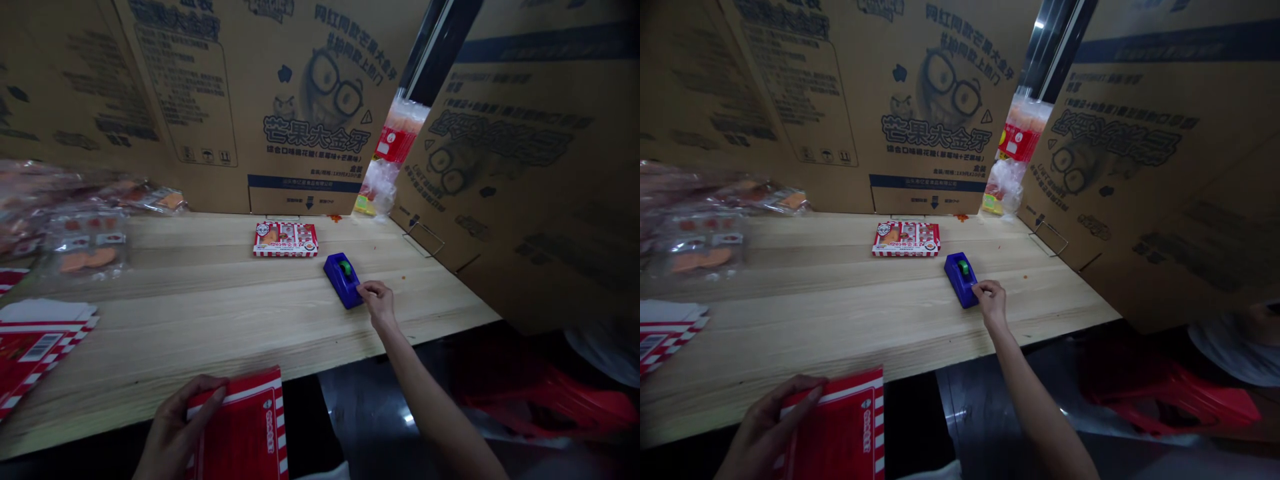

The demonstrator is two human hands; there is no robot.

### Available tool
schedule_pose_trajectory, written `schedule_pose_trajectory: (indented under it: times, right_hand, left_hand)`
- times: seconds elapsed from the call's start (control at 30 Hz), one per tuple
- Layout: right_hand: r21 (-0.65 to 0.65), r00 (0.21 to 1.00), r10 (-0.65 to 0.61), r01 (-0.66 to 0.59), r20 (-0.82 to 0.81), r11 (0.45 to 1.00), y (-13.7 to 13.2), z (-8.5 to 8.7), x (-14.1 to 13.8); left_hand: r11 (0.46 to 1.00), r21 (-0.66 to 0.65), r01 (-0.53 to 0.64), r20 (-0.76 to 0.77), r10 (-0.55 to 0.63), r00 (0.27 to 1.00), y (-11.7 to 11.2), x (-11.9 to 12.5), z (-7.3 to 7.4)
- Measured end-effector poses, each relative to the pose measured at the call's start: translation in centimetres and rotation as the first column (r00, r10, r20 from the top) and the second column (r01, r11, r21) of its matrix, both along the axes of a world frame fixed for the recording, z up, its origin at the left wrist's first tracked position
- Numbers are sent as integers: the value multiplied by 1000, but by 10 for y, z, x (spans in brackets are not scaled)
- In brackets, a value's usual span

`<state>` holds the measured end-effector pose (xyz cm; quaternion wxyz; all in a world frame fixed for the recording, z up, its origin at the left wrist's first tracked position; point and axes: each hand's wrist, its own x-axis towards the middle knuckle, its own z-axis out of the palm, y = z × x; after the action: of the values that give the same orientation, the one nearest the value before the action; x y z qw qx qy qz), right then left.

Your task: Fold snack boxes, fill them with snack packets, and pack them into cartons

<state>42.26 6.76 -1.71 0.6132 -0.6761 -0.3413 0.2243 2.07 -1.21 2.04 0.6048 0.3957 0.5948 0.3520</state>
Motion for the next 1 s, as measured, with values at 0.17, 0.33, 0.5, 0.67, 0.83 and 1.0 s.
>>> schedule_pose_trajectory:
  times: [0.17,0.33,0.5,0.67,0.83,1.0]
  right_hand:
    - [94,995,7,3,-101,996,-28,-9,-4]
    - [129,994,-13,26,-107,991,-35,-31,-1]
    - [157,990,-82,100,-115,983,-45,-40,-5]
    - [23,856,508,-512,92,859,-44,22,-61]
    - [-362,-62,989,-932,138,-8,-8,90,-146]
    - [-576,-337,910,-804,242,-144,2,93,-191]
  left_hand:
    - [998,49,-24,21,23,1000,2,0,-7]
    - [994,88,58,21,-60,998,5,7,-6]
    - [994,96,43,85,-52,995,3,10,-3]
    - [991,111,69,175,-88,981,4,16,-3]
    - [982,140,125,174,-148,973,5,27,-3]
    - [966,214,146,166,-183,969,3,25,-4]
